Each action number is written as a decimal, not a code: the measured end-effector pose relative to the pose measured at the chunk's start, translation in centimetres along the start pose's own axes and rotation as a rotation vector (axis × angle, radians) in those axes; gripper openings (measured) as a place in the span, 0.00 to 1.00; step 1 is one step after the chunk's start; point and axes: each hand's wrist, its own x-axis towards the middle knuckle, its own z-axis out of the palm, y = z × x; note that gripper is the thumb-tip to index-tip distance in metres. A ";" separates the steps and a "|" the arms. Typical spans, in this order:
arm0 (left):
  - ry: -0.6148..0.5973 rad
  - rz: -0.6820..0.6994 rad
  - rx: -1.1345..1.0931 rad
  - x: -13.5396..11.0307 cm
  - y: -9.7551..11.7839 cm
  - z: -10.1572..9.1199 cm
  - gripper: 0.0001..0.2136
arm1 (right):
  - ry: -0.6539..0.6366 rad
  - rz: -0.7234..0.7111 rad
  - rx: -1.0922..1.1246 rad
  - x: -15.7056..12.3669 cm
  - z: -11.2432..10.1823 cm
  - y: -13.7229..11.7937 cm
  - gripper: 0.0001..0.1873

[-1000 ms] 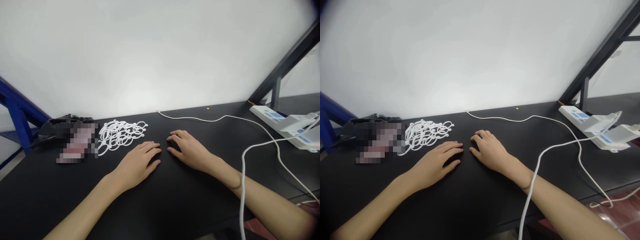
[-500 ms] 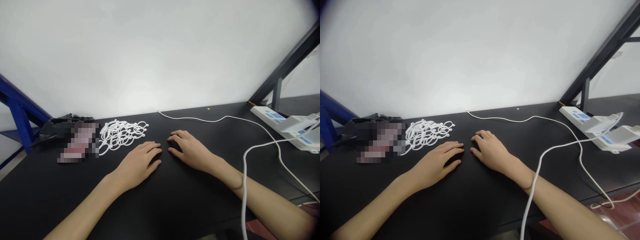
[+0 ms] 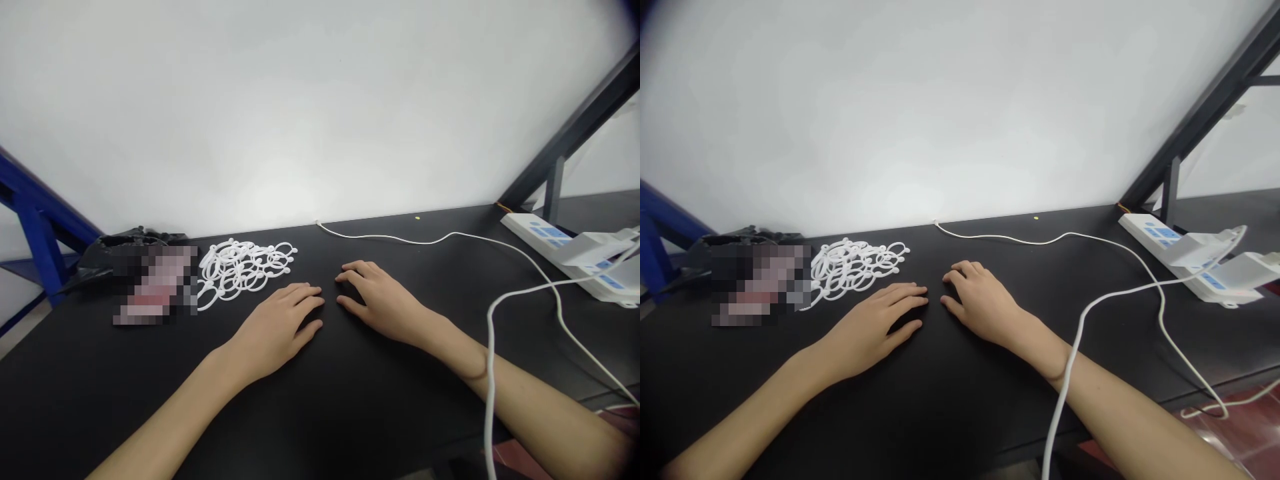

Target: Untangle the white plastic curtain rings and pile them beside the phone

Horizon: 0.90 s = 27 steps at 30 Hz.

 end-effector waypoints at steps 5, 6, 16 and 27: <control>0.016 0.006 -0.007 0.0 0.0 0.0 0.16 | 0.000 -0.013 -0.006 0.0 0.0 0.0 0.19; 0.017 0.007 -0.007 0.0 -0.1 0.0 0.16 | 0.000 -0.014 -0.007 0.0 0.0 0.0 0.19; 0.029 0.006 -0.016 0.1 -0.1 0.2 0.16 | 0.000 -0.016 0.005 -0.1 0.0 0.0 0.18; 0.040 0.012 -0.019 0.0 -0.2 0.3 0.16 | -0.003 -0.023 -0.017 -0.1 0.1 0.1 0.18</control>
